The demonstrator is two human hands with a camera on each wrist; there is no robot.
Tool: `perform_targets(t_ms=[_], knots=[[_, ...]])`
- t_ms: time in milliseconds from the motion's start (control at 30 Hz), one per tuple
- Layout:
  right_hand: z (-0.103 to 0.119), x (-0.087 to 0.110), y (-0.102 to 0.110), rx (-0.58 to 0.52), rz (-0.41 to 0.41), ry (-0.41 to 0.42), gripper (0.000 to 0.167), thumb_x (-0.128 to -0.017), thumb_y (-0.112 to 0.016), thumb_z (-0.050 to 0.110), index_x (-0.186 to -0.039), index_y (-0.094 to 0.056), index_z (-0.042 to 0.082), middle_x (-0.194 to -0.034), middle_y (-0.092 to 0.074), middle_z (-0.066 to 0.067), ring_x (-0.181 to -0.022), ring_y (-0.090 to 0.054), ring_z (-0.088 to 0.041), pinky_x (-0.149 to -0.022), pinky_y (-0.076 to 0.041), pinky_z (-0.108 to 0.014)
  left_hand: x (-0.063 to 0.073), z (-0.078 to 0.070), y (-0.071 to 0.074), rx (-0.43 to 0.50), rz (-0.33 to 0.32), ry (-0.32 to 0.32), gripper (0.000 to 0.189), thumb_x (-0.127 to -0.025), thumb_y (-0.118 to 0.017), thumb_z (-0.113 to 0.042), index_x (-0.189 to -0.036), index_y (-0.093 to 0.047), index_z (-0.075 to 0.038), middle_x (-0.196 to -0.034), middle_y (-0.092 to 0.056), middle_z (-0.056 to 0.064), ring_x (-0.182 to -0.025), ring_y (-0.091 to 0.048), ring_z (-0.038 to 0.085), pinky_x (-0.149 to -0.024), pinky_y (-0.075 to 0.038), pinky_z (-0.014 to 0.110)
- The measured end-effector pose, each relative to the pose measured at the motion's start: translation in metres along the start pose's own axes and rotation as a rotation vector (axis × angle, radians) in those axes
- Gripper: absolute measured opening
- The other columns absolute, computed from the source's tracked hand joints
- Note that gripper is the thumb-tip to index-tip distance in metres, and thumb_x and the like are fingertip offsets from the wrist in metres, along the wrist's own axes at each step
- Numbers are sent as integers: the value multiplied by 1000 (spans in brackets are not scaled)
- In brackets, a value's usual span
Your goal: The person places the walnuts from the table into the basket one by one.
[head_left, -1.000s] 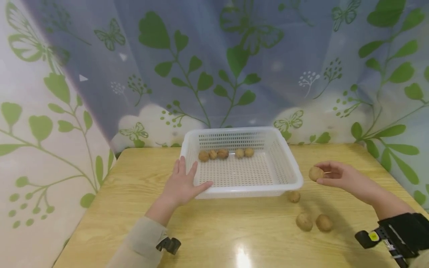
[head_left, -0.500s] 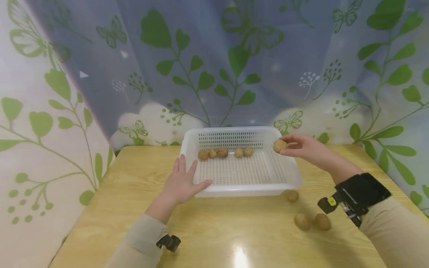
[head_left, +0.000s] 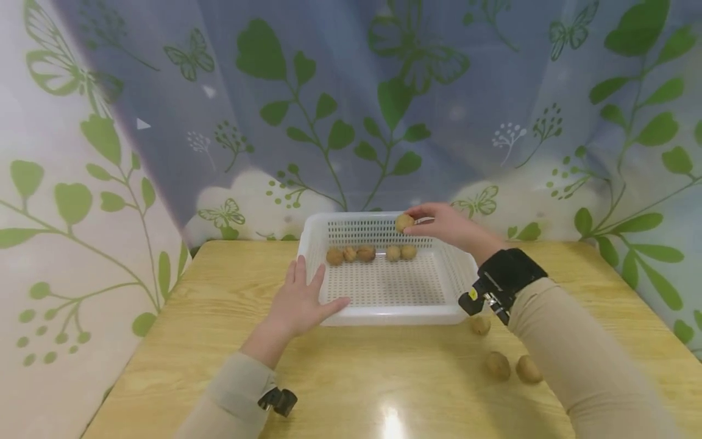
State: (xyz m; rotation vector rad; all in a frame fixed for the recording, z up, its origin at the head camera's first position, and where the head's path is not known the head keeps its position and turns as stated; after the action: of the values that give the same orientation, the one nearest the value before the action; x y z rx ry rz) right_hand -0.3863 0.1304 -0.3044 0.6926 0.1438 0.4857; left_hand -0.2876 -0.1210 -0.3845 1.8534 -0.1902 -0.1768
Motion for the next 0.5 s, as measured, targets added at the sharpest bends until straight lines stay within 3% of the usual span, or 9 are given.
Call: perform_targets(t_ms=[267, 500], knots=[[3, -34, -28, -39, 33, 20, 58, -87, -68, 27, -136, -46, 6, -134, -46, -14, -126, -40, -31, -98, -38, -44, -1, 2, -1, 15, 2, 0, 97, -81, -34, -78, -149, -21, -10, -151, 5, 27, -138, 4, 41, -104, -26, 55], [7, -63, -56, 36, 76, 28, 58, -87, -67, 30, -137, -46, 7, -135, -48, -13, -125, -42, -28, -99, -37, -42, -1, 2, 0, 8, -4, -5, 97, -81, -36, -76, -149, -22, -8, -151, 2, 28, -138, 2, 42, -103, -27, 55]])
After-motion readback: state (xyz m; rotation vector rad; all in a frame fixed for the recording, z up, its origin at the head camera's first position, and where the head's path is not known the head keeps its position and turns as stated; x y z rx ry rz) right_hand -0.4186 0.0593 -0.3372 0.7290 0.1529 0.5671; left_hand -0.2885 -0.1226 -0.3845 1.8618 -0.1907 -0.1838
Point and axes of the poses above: each hand's wrist, its own x-axis away from the middle knuckle, its own y-axis out of the back of the hand, z = x × y, the point moved 7 cm from there along -x, towards the middle knuckle
